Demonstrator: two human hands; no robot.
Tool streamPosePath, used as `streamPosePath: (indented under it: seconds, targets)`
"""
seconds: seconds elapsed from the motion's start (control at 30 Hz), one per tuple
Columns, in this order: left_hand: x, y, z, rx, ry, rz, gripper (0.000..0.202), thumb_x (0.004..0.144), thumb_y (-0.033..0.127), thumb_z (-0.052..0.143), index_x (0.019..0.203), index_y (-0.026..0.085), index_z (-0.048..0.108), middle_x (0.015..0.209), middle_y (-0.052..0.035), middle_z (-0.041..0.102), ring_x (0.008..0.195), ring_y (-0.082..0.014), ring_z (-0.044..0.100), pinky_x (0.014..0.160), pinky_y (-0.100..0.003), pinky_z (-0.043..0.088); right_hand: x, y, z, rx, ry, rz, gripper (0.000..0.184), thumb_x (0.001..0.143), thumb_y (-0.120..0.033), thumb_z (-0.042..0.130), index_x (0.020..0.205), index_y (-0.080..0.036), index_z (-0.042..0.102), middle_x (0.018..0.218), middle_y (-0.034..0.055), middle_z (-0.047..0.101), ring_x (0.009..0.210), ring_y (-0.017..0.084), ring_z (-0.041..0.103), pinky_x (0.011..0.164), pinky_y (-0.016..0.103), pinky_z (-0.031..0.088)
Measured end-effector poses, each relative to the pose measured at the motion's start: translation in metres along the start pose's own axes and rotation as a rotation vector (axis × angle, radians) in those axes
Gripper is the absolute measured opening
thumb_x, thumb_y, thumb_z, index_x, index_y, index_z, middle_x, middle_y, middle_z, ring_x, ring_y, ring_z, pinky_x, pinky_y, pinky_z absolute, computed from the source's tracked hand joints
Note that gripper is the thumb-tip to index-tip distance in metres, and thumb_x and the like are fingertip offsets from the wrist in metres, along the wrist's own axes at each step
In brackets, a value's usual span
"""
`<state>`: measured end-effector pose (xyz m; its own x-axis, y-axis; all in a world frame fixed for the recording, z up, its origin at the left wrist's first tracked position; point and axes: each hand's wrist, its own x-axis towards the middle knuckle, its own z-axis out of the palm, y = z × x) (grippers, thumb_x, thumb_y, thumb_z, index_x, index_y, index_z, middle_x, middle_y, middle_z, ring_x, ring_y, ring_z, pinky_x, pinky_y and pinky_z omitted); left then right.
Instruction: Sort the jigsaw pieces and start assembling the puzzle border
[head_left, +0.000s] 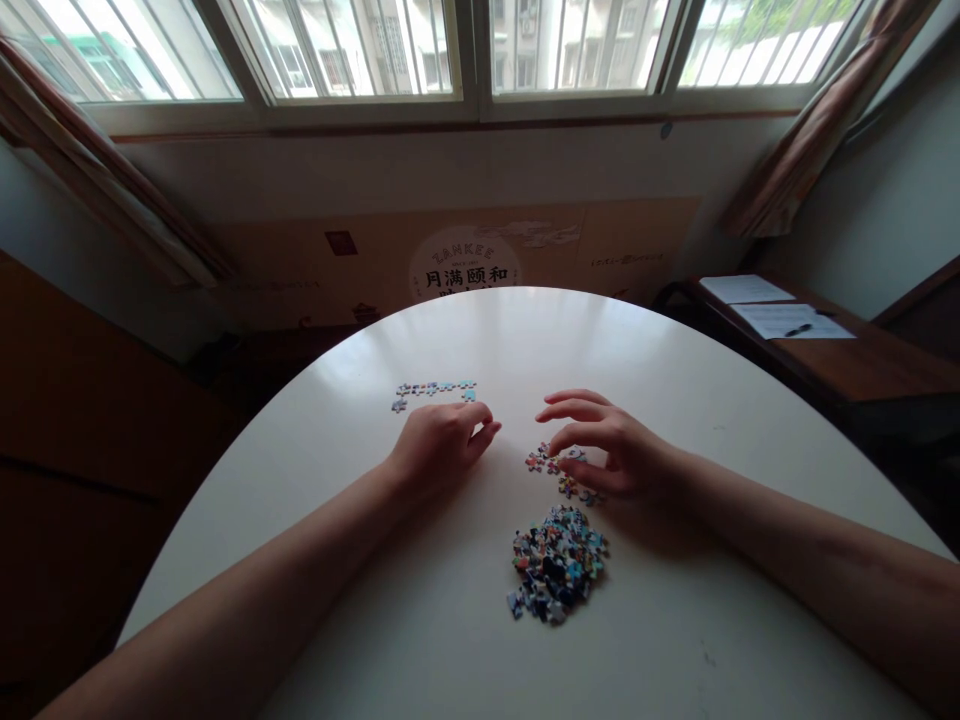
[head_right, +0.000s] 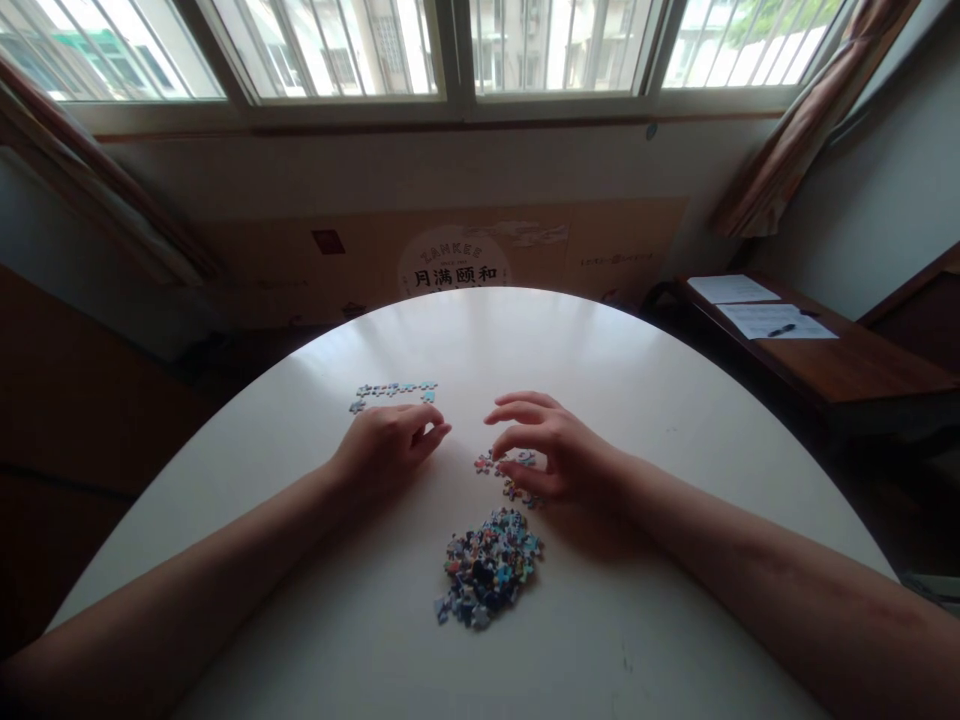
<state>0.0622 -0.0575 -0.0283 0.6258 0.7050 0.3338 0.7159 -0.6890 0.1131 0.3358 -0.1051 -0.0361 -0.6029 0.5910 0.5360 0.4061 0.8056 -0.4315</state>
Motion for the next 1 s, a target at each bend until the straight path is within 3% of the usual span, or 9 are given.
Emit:
streamPosePath:
  seconds: [0.17, 0.27, 0.43, 0.63, 1.0]
  targets:
    - [-0.001, -0.003, 0.000, -0.063, -0.093, 0.212, 0.027, 0.097, 0.033, 0.050, 0.080, 0.021, 0.067, 0.070, 0.0005, 0.068, 0.061, -0.0137, 0.060, 0.058, -0.027, 0.039, 0.000, -0.007, -0.005, -0.004, -0.118, 0.006, 0.009, 0.086, -0.030, 0.071, 0.093, -0.024, 0.068, 0.141, 0.0089, 0.059, 0.142, 0.030, 0.043, 0.114, 0.055, 0.038]
    - [-0.001, -0.002, 0.000, -0.065, -0.120, 0.262, 0.028, 0.097, 0.032, 0.049, 0.078, 0.021, 0.067, 0.071, 0.0008, 0.069, 0.061, -0.0135, 0.060, 0.058, -0.027, 0.039, 0.002, -0.015, -0.006, -0.021, -0.205, -0.006, 0.008, 0.085, -0.031, 0.073, 0.088, -0.025, 0.069, 0.145, 0.0067, 0.056, 0.145, 0.030, 0.039, 0.119, 0.058, 0.030]
    - [-0.001, -0.001, -0.003, -0.077, -0.121, 0.262, 0.028, 0.097, 0.031, 0.048, 0.079, 0.021, 0.067, 0.072, 0.0002, 0.070, 0.062, -0.0136, 0.061, 0.059, -0.026, 0.040, 0.002, -0.017, -0.003, -0.050, -0.283, -0.043, 0.010, 0.084, -0.032, 0.074, 0.094, -0.028, 0.072, 0.149, 0.0041, 0.054, 0.148, 0.030, 0.034, 0.119, 0.061, 0.026]
    - [0.000, 0.001, -0.004, -0.076, -0.125, 0.255, 0.027, 0.097, 0.031, 0.049, 0.080, 0.021, 0.068, 0.073, -0.0001, 0.070, 0.062, -0.0136, 0.062, 0.059, -0.027, 0.041, 0.000, -0.011, -0.001, -0.029, -0.268, -0.036, 0.009, 0.084, -0.034, 0.075, 0.091, -0.028, 0.074, 0.146, 0.0042, 0.056, 0.147, 0.031, 0.036, 0.117, 0.063, 0.030]
    - [0.001, 0.000, -0.003, -0.100, -0.112, 0.245, 0.026, 0.095, 0.030, 0.049, 0.081, 0.021, 0.068, 0.073, -0.0001, 0.070, 0.063, -0.0132, 0.062, 0.059, -0.026, 0.042, 0.004, -0.023, -0.004, 0.004, -0.283, -0.045, 0.010, 0.087, -0.029, 0.073, 0.096, -0.032, 0.077, 0.147, 0.0012, 0.056, 0.148, 0.031, 0.035, 0.119, 0.062, 0.029]
